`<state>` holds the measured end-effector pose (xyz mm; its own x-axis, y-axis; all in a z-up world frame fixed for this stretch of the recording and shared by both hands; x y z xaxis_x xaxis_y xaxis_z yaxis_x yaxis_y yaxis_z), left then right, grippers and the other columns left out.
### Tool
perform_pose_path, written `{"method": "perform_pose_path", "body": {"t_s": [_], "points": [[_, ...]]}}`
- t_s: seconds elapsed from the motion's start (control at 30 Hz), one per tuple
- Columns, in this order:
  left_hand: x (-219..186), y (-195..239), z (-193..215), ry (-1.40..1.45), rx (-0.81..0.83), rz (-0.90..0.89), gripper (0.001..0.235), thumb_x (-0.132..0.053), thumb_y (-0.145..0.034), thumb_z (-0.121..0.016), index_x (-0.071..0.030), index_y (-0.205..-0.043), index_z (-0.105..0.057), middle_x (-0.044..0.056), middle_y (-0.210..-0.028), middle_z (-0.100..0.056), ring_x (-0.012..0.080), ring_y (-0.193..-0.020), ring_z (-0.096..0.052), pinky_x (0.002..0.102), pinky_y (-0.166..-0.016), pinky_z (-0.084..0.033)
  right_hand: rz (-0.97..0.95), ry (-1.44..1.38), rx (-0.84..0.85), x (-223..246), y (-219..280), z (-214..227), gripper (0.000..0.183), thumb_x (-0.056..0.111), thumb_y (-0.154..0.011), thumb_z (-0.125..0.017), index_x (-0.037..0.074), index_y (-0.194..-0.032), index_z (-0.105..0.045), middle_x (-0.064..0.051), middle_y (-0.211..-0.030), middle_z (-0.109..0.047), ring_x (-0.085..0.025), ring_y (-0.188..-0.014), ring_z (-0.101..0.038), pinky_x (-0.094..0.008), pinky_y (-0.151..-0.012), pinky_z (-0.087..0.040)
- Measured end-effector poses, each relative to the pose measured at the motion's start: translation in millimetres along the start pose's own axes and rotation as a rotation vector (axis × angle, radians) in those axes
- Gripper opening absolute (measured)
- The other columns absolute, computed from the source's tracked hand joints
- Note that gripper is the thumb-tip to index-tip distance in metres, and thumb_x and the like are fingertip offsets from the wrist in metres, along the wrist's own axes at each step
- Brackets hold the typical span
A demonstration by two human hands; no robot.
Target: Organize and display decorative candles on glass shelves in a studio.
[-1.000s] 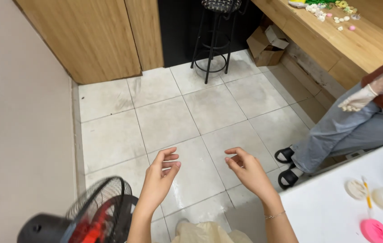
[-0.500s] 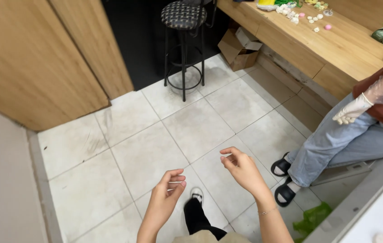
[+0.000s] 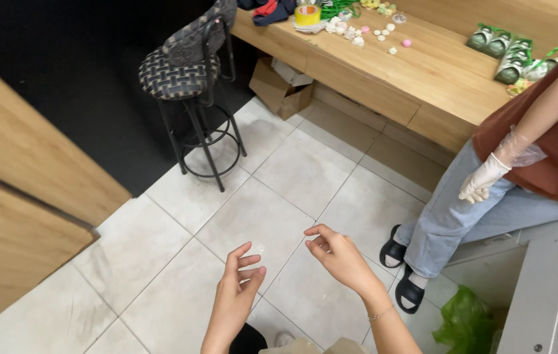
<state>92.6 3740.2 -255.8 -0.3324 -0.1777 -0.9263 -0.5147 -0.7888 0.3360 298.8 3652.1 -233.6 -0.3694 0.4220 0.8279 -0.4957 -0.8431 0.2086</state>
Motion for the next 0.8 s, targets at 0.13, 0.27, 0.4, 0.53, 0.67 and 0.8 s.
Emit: {"method": "perform_pose_path", "body": {"t_s": [0.13, 0.27, 0.4, 0.53, 0.67, 0.8], "points": [[-10.2, -84.1, -2.8, -0.051, 0.094, 0.004, 0.058, -0.017, -0.091, -0.066, -0.02, -0.146, -0.049, 0.005, -0.126, -0.069, 0.0169, -0.103, -0.071, 0.032, -0.083, -0.057, -0.061, -0.007, -0.09, -11.2, -58.5, 14.0, 0.026, 0.021, -0.093, -0.064, 0.007, -0.115, -0.069, -0.01, -0.084, -0.078, -0.02, -0.073, -0.067, -0.034, -0.071, -0.056], [-40.9, -176.3, -6.1, -0.119, 0.227, -0.038, 0.045, -0.018, -0.091, -0.066, -0.017, -0.136, -0.058, 0.006, -0.123, -0.073, 0.0164, -0.103, -0.072, 0.031, -0.083, -0.057, -0.154, -0.034, -0.178, -9.8, -121.7, 31.4, 0.026, 0.021, -0.094, -0.065, 0.007, -0.115, -0.068, -0.009, -0.084, -0.077, -0.018, -0.073, -0.069, -0.034, -0.07, -0.056], [-93.7, -261.9, -6.6, -0.183, 0.364, -0.135, 0.041, -0.019, -0.092, -0.066, -0.015, -0.132, -0.061, 0.006, -0.121, -0.075, 0.0166, -0.101, -0.071, 0.032, -0.081, -0.057, -0.168, -0.057, -0.316, 4.5, -182.4, 52.0, 0.026, 0.02, -0.094, -0.064, 0.007, -0.116, -0.069, -0.009, -0.085, -0.078, -0.019, -0.074, -0.068, -0.034, -0.071, -0.056], [-140.7, -340.9, -9.0, -0.196, 0.494, -0.171, 0.042, -0.019, -0.092, -0.066, -0.015, -0.133, -0.061, 0.006, -0.12, -0.075, 0.0161, -0.1, -0.072, 0.032, -0.081, -0.057, -0.264, -0.113, -0.404, 14.5, -241.6, 58.8, 0.026, 0.021, -0.094, -0.063, 0.007, -0.116, -0.068, -0.009, -0.086, -0.079, -0.019, -0.074, -0.069, -0.034, -0.071, -0.056], [-157.8, -395.6, -16.5, -0.219, 0.574, -0.223, 0.041, -0.019, -0.093, -0.066, -0.014, -0.133, -0.06, 0.006, -0.12, -0.074, 0.0165, -0.099, -0.07, 0.032, -0.081, -0.057, -0.294, -0.12, -0.472, 19.7, -283.3, 54.6, 0.026, 0.022, -0.095, -0.064, 0.008, -0.117, -0.068, -0.009, -0.087, -0.079, -0.017, -0.078, -0.07, -0.033, -0.074, -0.056], [-167.7, -439.5, -49.2, -0.212, 0.669, -0.191, 0.039, -0.019, -0.093, -0.066, -0.014, -0.132, -0.061, 0.006, -0.119, -0.075, 0.016, -0.099, -0.071, 0.032, -0.082, -0.056, -0.302, -0.143, -0.443, 20.5, -325.4, 67.0, 0.029, 0.022, -0.093, -0.066, 0.008, -0.118, -0.068, -0.01, -0.088, -0.078, -0.019, -0.077, -0.071, -0.033, -0.073, -0.057]]}}
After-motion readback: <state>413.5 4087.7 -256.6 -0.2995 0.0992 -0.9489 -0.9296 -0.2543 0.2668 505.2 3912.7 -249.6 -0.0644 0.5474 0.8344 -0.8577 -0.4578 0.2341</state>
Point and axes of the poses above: each hand's wrist, its own y-axis away from the middle knuckle, its own z-axis out of the back of the hand, x = y × z, the point moved 10 cm from there along -y, towards the middle knuckle
